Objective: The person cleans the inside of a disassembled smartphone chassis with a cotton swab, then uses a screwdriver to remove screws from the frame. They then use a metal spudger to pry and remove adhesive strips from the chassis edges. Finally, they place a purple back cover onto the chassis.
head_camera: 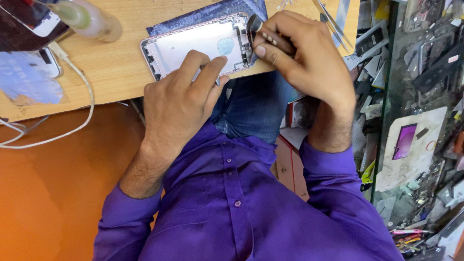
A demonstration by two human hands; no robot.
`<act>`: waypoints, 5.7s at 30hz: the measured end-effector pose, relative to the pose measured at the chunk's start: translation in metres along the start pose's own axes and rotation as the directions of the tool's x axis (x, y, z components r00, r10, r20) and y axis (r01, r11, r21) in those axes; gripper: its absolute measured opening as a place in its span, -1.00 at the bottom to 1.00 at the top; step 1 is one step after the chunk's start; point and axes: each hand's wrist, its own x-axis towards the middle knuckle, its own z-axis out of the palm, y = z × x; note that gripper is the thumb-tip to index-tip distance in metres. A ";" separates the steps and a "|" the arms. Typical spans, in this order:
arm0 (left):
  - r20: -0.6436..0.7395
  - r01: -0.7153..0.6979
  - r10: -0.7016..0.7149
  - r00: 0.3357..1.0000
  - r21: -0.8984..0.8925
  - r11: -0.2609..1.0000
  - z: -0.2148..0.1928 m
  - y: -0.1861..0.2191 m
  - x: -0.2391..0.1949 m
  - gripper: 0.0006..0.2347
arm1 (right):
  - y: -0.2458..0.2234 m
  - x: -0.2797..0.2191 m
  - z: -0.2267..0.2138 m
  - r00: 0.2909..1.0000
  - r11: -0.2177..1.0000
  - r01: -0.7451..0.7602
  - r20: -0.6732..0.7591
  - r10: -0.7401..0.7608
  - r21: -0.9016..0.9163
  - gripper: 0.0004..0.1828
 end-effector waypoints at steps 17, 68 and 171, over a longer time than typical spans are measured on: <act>-0.031 -0.146 0.151 0.988 0.108 0.983 0.014 0.014 0.013 -0.78 | 0.006 -0.054 -0.033 0.772 0.848 -0.530 -0.407 0.488 0.011 -0.90; -0.007 -0.019 0.018 1.000 -0.059 0.998 0.010 0.007 0.011 -0.79 | -0.015 -0.031 0.077 0.779 0.746 0.159 -0.547 0.308 0.646 -0.67; 0.048 0.045 -0.042 0.998 -0.068 0.997 0.013 0.028 0.032 -0.73 | 0.036 -0.059 -0.027 0.947 0.852 -0.196 -0.319 0.036 -0.486 -0.81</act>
